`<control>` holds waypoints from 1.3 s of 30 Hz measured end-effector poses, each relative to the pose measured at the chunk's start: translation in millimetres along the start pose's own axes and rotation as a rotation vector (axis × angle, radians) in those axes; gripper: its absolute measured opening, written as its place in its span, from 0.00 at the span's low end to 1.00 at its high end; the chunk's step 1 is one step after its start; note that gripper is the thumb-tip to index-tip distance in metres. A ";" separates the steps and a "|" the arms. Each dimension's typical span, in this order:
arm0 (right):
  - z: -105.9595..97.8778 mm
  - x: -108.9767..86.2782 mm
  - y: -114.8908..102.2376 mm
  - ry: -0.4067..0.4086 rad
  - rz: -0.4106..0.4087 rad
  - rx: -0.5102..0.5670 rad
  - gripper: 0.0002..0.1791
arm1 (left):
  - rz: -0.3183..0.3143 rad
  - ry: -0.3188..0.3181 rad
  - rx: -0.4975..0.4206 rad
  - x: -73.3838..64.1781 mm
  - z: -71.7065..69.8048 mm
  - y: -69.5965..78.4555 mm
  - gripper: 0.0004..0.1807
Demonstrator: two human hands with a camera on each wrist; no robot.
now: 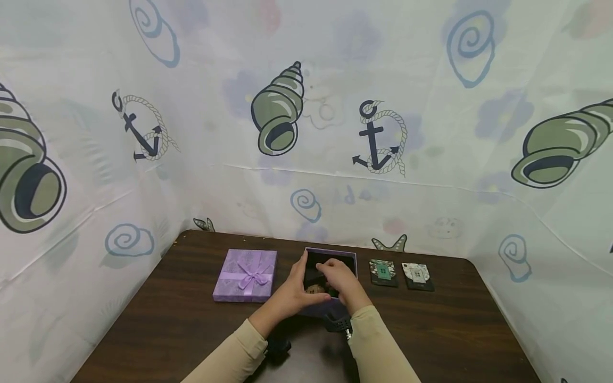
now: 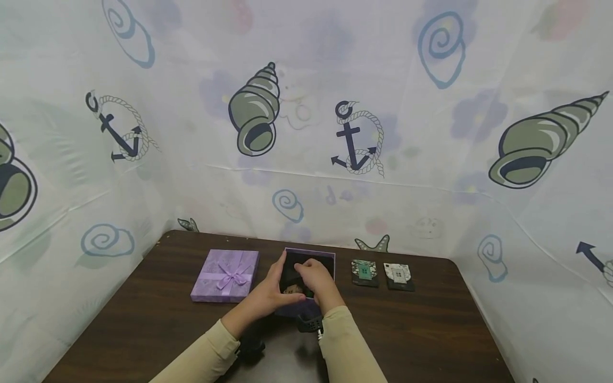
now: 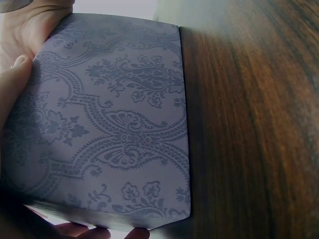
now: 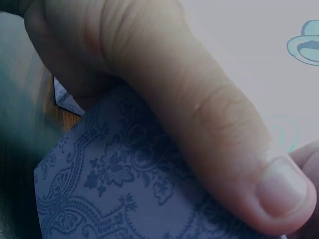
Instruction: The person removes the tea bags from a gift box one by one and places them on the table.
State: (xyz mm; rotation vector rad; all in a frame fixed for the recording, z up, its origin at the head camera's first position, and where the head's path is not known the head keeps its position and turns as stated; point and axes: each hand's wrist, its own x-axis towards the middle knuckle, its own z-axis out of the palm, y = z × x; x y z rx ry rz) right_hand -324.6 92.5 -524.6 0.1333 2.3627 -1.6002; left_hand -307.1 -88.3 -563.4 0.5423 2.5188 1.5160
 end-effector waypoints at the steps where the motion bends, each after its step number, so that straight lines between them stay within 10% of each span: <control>1: 0.0 -0.1 -0.1 -0.021 -0.003 -0.006 0.24 | 0.001 0.000 -0.002 0.0 -0.3 -0.1 0.75; 9: -0.6 -3.5 -1.5 -0.145 -0.019 -0.077 0.26 | 0.015 -0.009 -0.012 0.4 -1.4 -2.1 0.76; 16: 1.3 -1.8 3.0 -0.053 -0.096 0.027 0.12 | 0.007 -0.008 -0.020 0.0 -0.5 -3.8 0.75; 39: -2.4 -5.4 5.7 0.168 -0.345 0.246 0.24 | 0.035 0.017 -0.007 3.7 0.2 -3.5 0.76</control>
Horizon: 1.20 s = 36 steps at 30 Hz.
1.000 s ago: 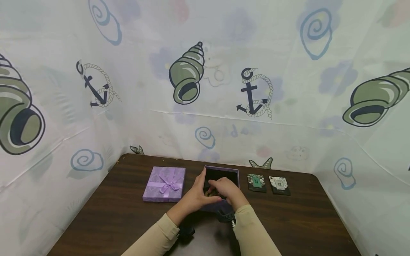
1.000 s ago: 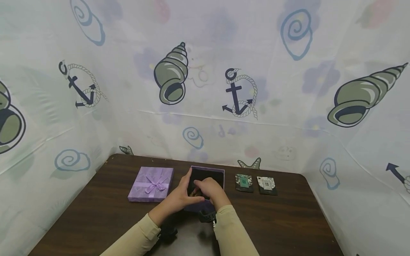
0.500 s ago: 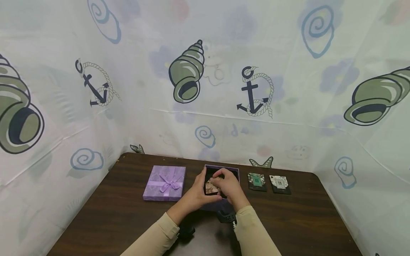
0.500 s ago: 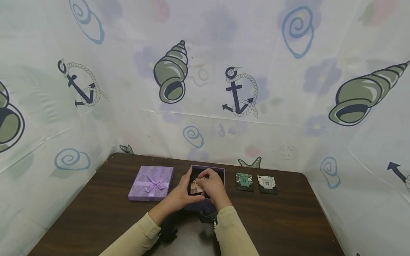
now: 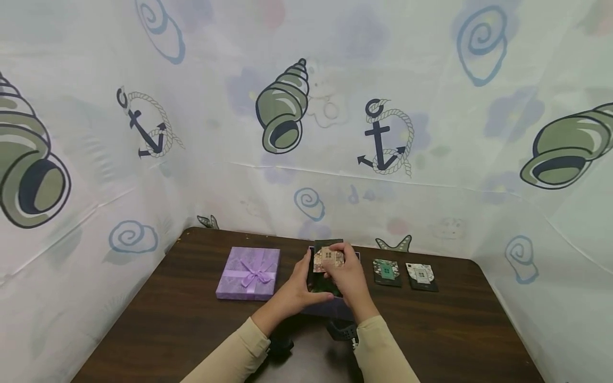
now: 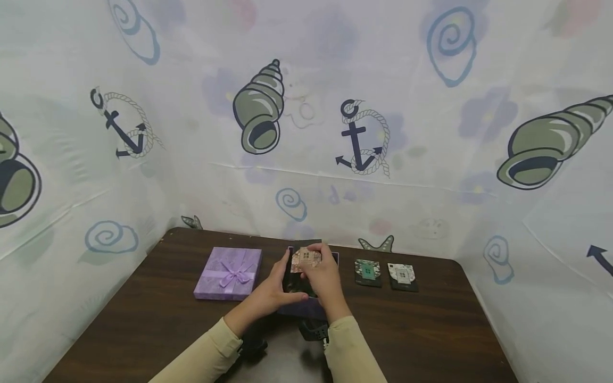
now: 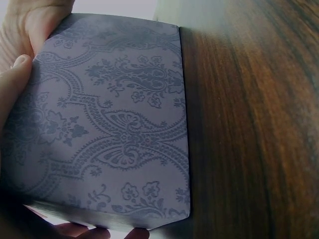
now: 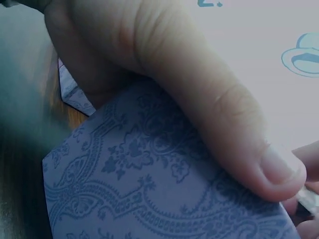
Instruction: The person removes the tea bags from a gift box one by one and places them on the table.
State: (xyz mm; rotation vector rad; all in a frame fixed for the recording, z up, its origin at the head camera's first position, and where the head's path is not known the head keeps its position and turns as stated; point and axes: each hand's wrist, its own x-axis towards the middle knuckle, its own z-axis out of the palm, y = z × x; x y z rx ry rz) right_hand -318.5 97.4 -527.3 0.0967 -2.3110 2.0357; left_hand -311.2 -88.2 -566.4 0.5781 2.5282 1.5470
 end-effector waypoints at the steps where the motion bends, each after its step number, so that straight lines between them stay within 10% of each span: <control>1: -0.6 -1.1 -0.4 0.013 -0.027 0.016 0.24 | 0.000 -0.001 0.002 0.0 0.2 -0.2 0.76; 17: -18.1 -29.4 8.6 0.499 -0.684 0.186 0.22 | -0.047 -0.006 0.009 -1.9 0.4 4.7 0.76; 24: -58.7 -23.1 39.3 0.749 -0.623 0.318 0.24 | -0.052 -0.013 0.011 -6.9 1.7 1.1 0.77; 36: -150.8 -25.9 90.7 1.022 -0.437 0.204 0.26 | -0.019 -0.014 0.019 -12.6 -3.4 0.0 0.77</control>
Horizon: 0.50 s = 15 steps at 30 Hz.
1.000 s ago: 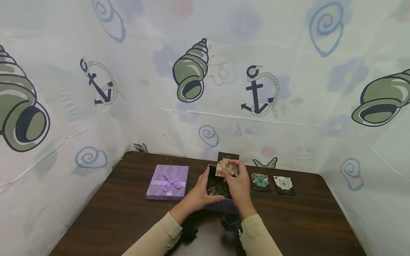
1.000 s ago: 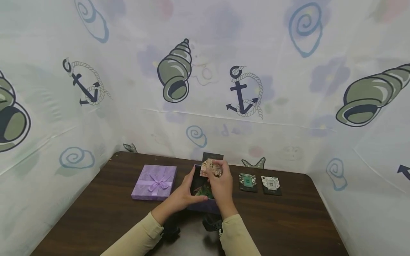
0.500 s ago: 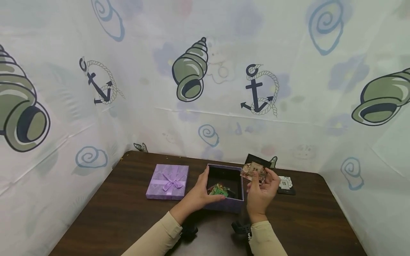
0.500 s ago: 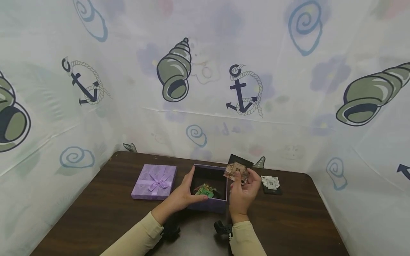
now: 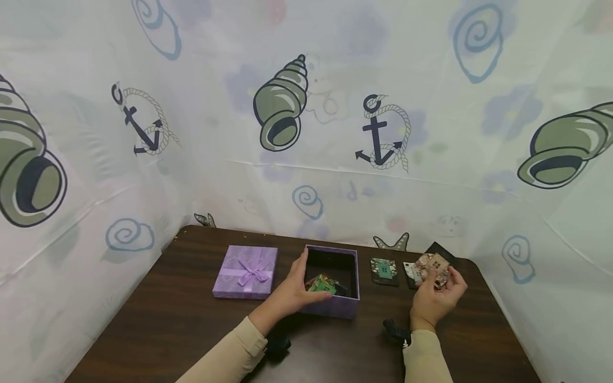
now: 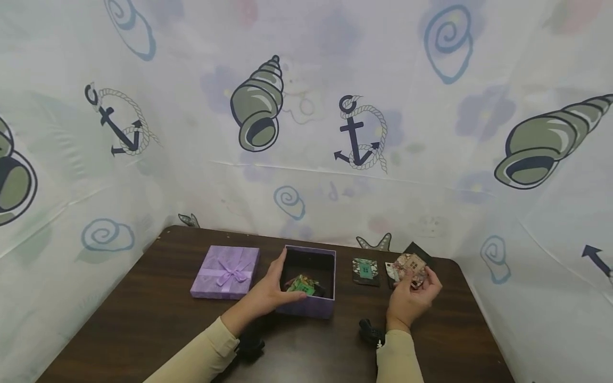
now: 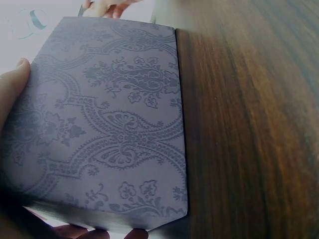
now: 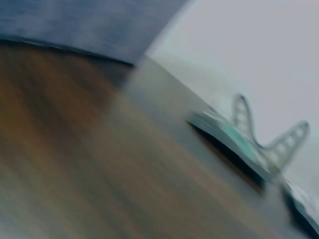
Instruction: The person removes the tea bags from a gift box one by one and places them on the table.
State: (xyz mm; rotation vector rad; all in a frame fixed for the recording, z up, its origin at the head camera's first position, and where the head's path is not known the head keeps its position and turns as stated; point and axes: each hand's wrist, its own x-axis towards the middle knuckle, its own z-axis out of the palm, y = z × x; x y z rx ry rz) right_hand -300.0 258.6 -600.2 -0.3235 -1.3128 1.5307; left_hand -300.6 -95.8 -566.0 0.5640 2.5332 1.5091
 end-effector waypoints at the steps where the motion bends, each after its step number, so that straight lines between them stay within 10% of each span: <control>1: -4.6 6.0 2.6 0.020 0.014 -0.008 0.26 | -0.001 0.000 0.000 -0.1 -0.6 0.1 0.77; 7: -31.3 38.1 16.3 0.082 0.061 -0.125 0.25 | -0.004 -0.002 0.004 -1.4 -2.5 0.7 0.77; 15: -71.2 77.6 24.5 -0.107 0.059 -0.430 0.31 | 0.011 -0.002 0.006 1.0 -0.9 -2.1 0.76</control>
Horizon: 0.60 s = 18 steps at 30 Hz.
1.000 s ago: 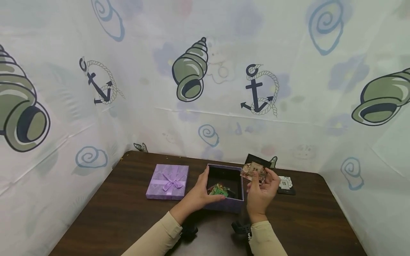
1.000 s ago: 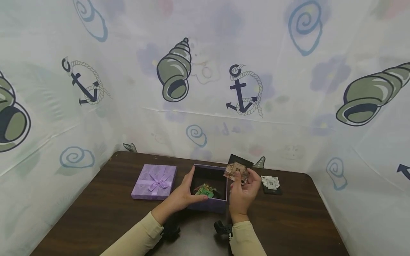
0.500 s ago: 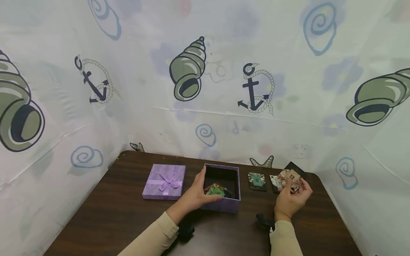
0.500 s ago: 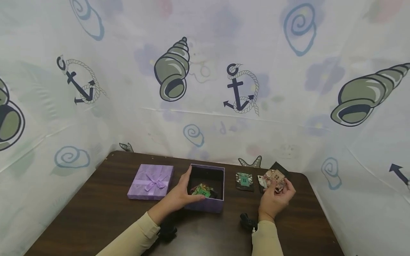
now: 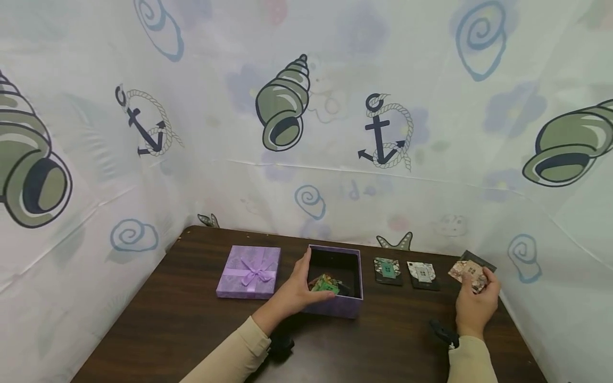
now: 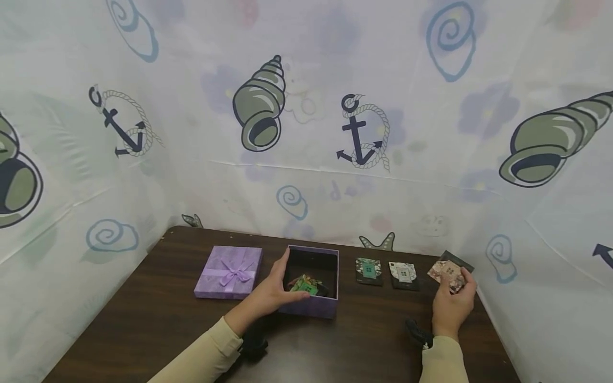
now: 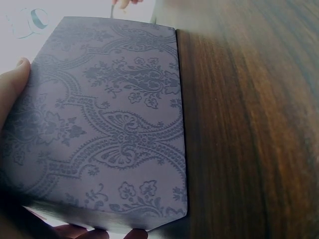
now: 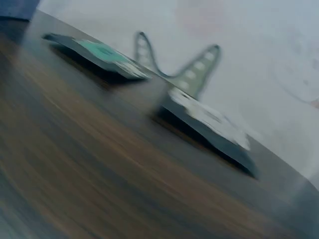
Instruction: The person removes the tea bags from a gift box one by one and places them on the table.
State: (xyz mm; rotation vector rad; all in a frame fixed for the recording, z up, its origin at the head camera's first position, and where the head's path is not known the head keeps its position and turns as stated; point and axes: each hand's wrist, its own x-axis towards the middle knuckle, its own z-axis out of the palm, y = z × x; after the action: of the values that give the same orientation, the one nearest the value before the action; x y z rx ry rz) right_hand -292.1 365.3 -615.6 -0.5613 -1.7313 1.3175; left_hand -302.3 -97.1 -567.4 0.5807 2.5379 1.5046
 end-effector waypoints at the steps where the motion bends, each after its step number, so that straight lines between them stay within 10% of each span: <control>1: -6.0 4.1 3.2 -0.022 -0.010 -0.034 0.31 | -0.002 -0.001 0.001 0.4 0.8 -0.3 0.76; 18: -32.8 34.4 20.4 -0.472 -0.006 -0.621 0.27 | -0.025 -0.004 -0.002 0.4 0.4 1.2 0.77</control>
State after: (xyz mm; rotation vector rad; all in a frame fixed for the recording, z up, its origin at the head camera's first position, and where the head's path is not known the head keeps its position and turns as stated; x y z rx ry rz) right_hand -285.6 416.5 -619.8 -0.6118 -2.5599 0.9330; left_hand -302.3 -96.1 -566.5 0.5490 2.5306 1.4957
